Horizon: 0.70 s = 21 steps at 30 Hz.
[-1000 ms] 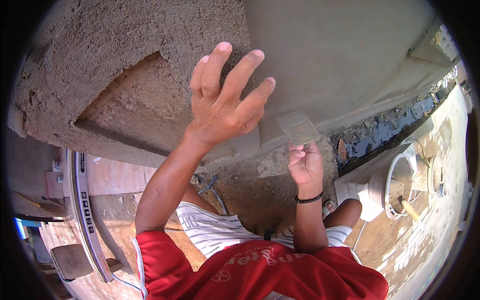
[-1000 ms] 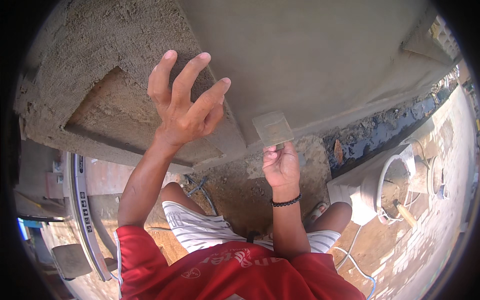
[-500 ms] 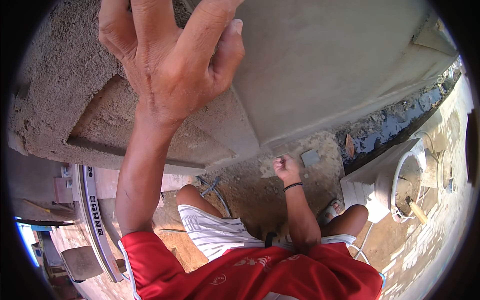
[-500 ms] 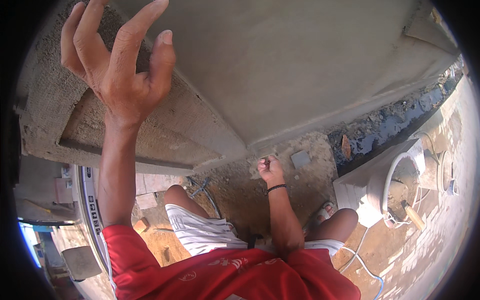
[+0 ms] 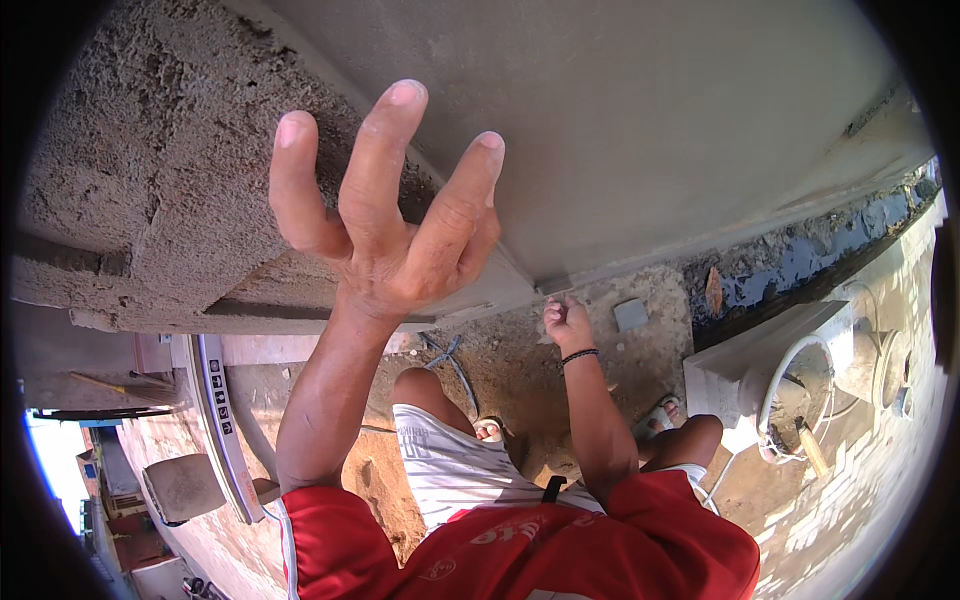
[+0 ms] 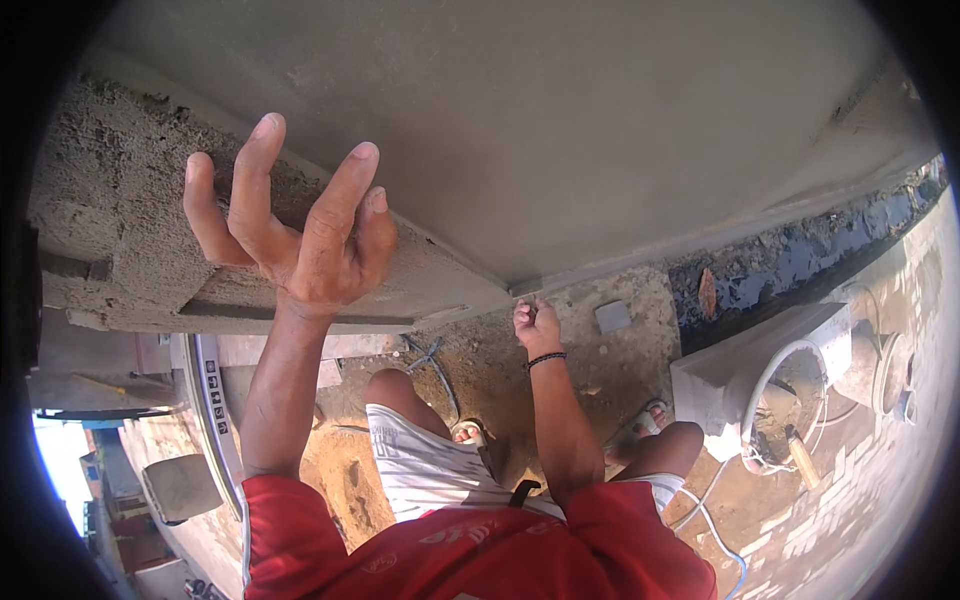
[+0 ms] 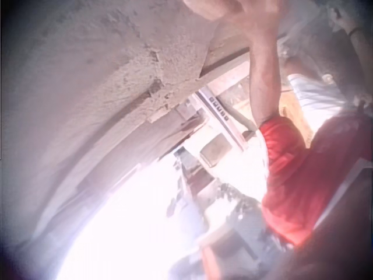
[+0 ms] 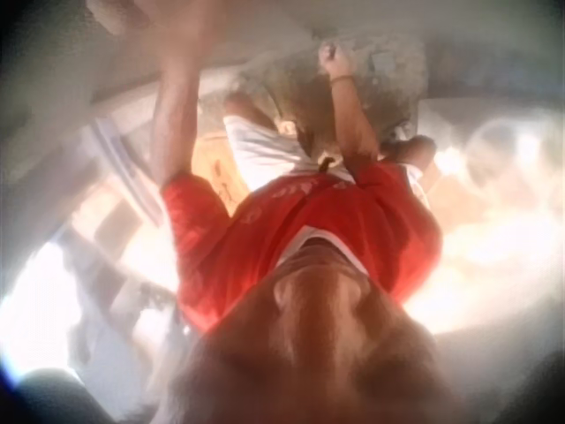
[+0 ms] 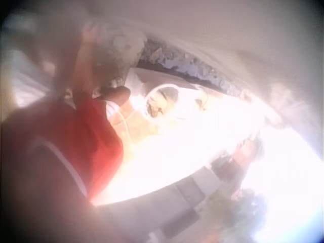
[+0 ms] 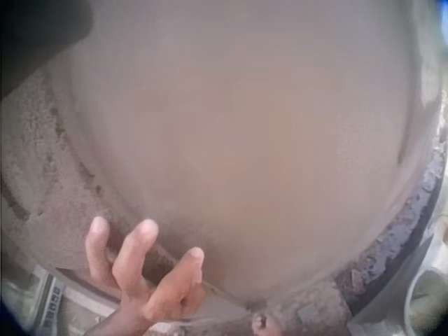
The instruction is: The person smooths wet plaster on a wall using a hand trowel and a float. They repeatedly scrape and level the surface, occasionally dipping the float into a bucket of water to aid smoothing.
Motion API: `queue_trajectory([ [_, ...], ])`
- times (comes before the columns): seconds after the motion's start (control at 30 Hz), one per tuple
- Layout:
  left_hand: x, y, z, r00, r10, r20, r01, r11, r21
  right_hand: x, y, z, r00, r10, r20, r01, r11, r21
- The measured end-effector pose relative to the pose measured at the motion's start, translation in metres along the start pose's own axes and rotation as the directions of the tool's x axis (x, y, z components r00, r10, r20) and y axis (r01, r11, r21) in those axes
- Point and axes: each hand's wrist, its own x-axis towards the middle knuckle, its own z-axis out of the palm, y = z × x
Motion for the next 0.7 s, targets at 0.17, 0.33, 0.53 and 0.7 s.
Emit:
queue_trajectory([
  [0.17,0.002,0.008,-0.006,0.996,-0.065,0.055,0.062,0.996,0.060,-0.025,0.006,0.028,1.000,0.020,0.002,-0.020,1.000,0.022],
  [0.33,0.008,0.009,-0.021,0.982,-0.092,0.166,0.083,0.994,0.065,-0.071,0.029,0.065,1.000,0.001,-0.010,-0.002,0.999,-0.048],
  [0.53,0.025,-0.005,-0.066,0.900,-0.084,0.428,0.233,0.922,-0.308,-0.125,0.052,0.107,1.000,-0.022,-0.015,0.021,1.000,-0.019],
  [0.7,0.076,-0.031,-0.100,0.900,-0.125,0.418,0.269,0.914,-0.303,-0.154,0.059,0.135,1.000,0.002,-0.005,-0.002,1.000,-0.014],
])
